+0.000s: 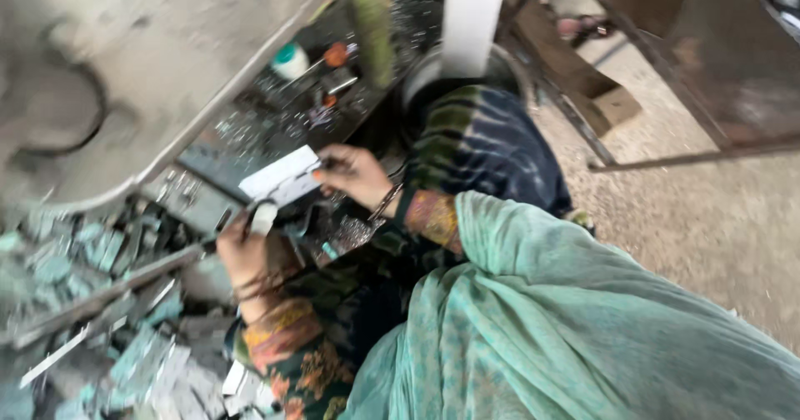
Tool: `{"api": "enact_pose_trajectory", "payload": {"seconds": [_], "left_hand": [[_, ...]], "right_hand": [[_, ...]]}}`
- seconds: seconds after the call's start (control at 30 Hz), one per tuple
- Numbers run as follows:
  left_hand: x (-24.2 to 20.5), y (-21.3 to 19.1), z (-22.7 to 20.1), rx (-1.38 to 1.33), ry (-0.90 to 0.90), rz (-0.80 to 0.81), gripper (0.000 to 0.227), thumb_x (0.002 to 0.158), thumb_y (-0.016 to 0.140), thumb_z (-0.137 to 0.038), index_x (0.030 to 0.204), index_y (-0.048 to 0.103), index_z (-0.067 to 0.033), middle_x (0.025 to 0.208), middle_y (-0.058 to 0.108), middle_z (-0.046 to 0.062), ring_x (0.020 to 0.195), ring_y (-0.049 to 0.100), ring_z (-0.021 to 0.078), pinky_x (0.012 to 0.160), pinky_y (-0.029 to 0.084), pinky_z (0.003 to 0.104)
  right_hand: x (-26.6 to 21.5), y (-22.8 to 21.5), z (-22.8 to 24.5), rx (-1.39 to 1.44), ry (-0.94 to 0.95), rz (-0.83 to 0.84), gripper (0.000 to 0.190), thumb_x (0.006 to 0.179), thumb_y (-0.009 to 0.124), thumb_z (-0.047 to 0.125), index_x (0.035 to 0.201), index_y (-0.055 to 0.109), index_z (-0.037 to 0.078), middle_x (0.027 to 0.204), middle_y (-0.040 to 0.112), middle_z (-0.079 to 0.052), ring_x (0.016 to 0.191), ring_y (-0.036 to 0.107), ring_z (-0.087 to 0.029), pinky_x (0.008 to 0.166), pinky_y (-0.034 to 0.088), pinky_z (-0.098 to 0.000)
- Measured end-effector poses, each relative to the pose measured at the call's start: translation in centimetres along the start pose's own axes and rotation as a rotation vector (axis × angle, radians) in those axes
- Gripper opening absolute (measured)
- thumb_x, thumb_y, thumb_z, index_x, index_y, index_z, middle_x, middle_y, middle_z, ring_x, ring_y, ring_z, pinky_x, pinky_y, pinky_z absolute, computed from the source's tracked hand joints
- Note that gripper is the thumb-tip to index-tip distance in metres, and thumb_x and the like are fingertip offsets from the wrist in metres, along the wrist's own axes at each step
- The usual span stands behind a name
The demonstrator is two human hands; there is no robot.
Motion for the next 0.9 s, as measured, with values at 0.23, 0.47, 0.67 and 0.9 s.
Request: {"api": "enact_pose_trajectory", "payload": {"seconds": [0.23,0.47,0.67,0.9], "left_hand": [[-0.8,-2.6,-4.6,0.532,0.036,-0.48,0.025,0.086,0.076,-0.017,0.108,0.075,-0.0038,0.115,0.073,0.018,0.109,0.064,0.0418,0.1,0.049,0.048],[0.9,0.0,-5.5,0.573,-0.009,-0.458,0.029,0.076,0.071,-0.012,0.104,0.076,-0.0076,0.128,0.072,0.006,0.115,0.06,0.0377,0.1,0.051,0.046],[1.5,5.3,-6.1,0.829,-0.064,-0.266,0.031,0.083,0.072,-0.027,0.11,0.077,-0.0118,0.142,0.06,0.004,0.132,0.048,0.0333,0.104,0.043,0.056],[3.2,8.3,-4.0,1.044,-0.111,-0.257,0.033,0.096,0.055,-0.03,0.114,0.077,-0.013,0.143,0.056,0.005,0.137,0.039,0.0374,0.112,0.026,0.069]], "right_hand": [[1.3,3.6,4.3,-1.177,-0.759,0.302,0.033,0.092,0.074,0.009,0.124,0.067,0.008,0.116,0.064,-0.009,0.104,0.068,-0.027,0.087,0.058,-0.0356],[2.9,5.5,-0.7,-1.444,-0.93,0.641,0.034,0.092,0.062,0.008,0.126,0.065,0.006,0.125,0.062,-0.006,0.118,0.062,-0.025,0.098,0.055,-0.0365],[3.9,6.1,0.4,-1.606,-0.903,0.585,0.05,0.09,0.064,0.01,0.14,0.061,0.008,0.141,0.06,-0.008,0.127,0.054,-0.03,0.103,0.046,-0.0432],[-1.7,1.5,2.2,-1.637,-0.316,0.546,0.067,0.085,0.074,0.027,0.145,0.051,0.008,0.138,0.059,-0.011,0.124,0.056,-0.035,0.096,0.052,-0.0472]]}}
Point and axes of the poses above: each hand's wrist, its own x-axis towards the middle knuckle, its own y-axis out of the palm, z = x × y, the point moved 3 cm from there along x, towards the middle knuckle
